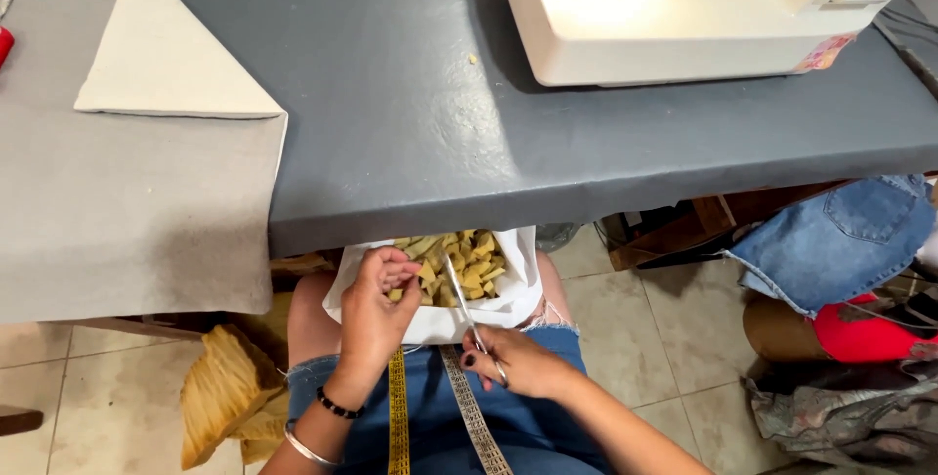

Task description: A person uses scissors to cut a large piece of yellow foam into small strips, which are then collected in a white bag.

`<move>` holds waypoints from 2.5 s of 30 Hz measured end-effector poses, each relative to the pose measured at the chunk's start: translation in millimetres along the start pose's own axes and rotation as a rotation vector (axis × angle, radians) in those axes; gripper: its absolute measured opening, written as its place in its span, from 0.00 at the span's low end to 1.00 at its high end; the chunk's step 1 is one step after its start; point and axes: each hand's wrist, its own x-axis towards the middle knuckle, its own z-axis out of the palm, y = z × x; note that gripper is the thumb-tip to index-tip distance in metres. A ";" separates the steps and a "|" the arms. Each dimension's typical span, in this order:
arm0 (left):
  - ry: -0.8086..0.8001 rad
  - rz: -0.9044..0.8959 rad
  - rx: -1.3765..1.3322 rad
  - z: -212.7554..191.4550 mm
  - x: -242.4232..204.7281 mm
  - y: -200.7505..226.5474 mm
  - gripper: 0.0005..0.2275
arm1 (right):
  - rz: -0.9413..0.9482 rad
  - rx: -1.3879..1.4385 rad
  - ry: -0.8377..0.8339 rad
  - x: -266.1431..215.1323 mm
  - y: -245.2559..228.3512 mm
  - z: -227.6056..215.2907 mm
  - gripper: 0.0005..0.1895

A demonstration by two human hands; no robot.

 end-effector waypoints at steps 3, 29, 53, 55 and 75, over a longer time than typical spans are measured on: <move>0.015 -0.144 -0.199 -1.9 4.5 9.4 0.13 | -0.046 -0.081 -0.149 -5.2 -5.3 -7.9 0.32; 0.089 0.058 -0.068 14.1 21.7 -12.3 0.07 | -0.081 -0.187 0.012 -24.9 2.4 -17.3 0.14; -0.514 0.725 0.936 -68.6 -54.4 -47.4 0.10 | -0.627 -0.714 0.788 -12.8 78.7 3.4 0.19; -0.490 0.872 0.911 -80.8 -63.2 -36.1 0.06 | -0.685 -0.685 0.671 -25.0 75.8 8.4 0.16; -0.140 0.395 1.236 -53.1 37.2 -80.0 0.39 | -0.092 -0.669 0.887 -6.6 114.2 -14.5 0.22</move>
